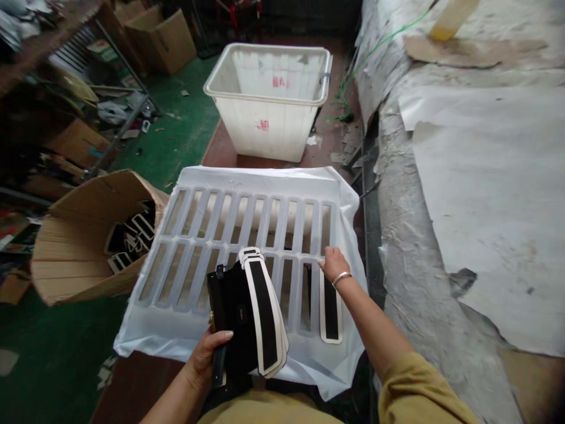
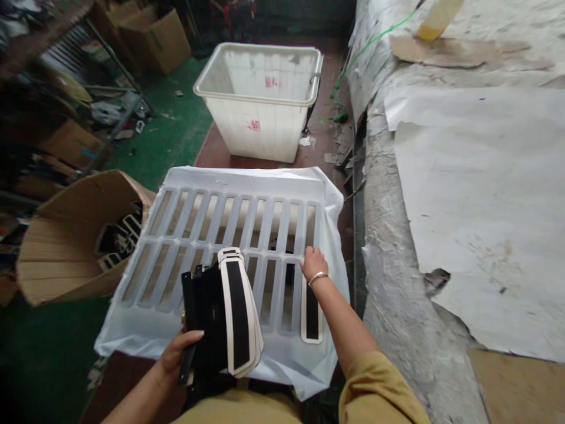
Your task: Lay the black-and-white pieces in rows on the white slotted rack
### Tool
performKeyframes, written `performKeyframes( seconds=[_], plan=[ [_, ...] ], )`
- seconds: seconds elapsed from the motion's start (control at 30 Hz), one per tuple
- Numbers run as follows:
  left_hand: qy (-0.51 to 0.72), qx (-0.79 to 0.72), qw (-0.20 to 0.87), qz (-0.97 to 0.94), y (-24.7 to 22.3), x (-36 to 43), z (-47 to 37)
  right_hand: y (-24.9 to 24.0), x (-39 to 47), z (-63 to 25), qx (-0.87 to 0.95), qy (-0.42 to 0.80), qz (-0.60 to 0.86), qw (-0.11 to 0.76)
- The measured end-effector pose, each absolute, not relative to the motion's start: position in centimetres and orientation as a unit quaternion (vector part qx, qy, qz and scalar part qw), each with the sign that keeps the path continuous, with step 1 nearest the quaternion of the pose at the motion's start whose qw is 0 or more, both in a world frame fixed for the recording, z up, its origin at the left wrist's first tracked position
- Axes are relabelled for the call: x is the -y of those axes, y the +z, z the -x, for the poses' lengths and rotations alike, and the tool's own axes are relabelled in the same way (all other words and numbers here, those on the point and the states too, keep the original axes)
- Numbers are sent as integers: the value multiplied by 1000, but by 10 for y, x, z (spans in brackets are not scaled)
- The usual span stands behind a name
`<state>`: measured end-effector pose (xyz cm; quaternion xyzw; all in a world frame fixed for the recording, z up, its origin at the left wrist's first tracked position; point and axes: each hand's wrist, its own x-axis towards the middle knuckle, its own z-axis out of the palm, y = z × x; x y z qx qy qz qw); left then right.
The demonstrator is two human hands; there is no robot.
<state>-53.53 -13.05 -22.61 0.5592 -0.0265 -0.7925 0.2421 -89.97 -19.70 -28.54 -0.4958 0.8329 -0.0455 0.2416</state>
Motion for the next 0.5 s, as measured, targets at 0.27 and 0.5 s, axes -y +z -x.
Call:
performKeyframes(
  seconds=[0.27, 0.5],
  plan=[
    [-839, 115, 297, -442, -221, 135, 536, -206, 163, 762, -619, -293, 569, 455],
    [-835, 184, 317, -411, -222, 142, 519, -221, 156, 730, -662, -291, 454, 521]
  ],
)
